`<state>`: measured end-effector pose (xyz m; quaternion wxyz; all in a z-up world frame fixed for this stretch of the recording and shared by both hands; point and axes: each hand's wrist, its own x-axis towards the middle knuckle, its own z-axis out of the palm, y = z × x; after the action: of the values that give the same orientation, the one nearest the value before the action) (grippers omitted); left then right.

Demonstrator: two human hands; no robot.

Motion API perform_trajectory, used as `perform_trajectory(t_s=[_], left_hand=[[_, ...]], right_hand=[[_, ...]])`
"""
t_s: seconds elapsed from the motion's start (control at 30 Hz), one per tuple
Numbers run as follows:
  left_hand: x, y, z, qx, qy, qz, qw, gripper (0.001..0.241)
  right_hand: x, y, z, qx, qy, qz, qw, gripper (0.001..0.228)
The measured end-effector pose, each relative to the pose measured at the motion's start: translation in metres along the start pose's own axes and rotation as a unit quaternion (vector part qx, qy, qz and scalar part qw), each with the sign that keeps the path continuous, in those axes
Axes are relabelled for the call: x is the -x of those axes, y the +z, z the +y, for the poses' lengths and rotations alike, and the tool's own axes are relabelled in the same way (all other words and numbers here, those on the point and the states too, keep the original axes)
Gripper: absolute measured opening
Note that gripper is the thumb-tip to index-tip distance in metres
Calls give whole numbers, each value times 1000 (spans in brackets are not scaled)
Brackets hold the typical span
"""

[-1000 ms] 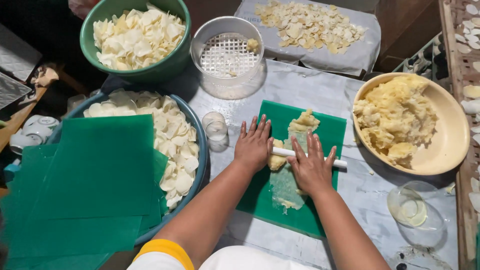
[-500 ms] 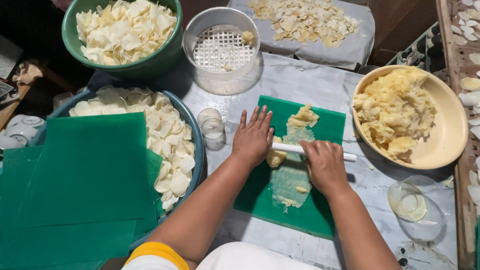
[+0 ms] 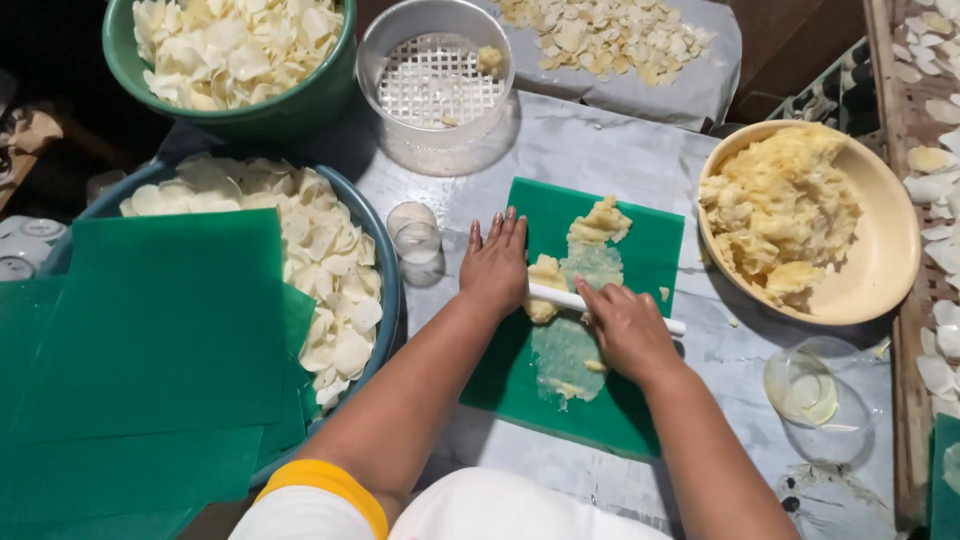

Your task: Rolling out small portions of dough into thin sheets on plastic mats using a rolling pin

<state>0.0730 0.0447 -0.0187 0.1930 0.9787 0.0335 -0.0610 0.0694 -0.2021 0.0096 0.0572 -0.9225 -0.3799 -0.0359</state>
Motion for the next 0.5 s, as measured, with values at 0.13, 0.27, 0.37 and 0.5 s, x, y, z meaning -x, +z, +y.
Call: perform_trajectory(t_s=[0.13,0.27,0.37,0.5], left_hand=[[4,-27,12,-3,-8,-2,1000,60],[31,-50,23,26,22,26,999,62],[33,-18,7,0,28,9,1000,64],[33,-48,19,-18,23,14,999,66]], right_hand=[[-7,-25,4,-53,35,-73,995,45],[11,-15,-15,13,15,37,999,45],[25,12,-23,11,-7,71,997,46],[13,-6,-19,22,-24,72,997,47]])
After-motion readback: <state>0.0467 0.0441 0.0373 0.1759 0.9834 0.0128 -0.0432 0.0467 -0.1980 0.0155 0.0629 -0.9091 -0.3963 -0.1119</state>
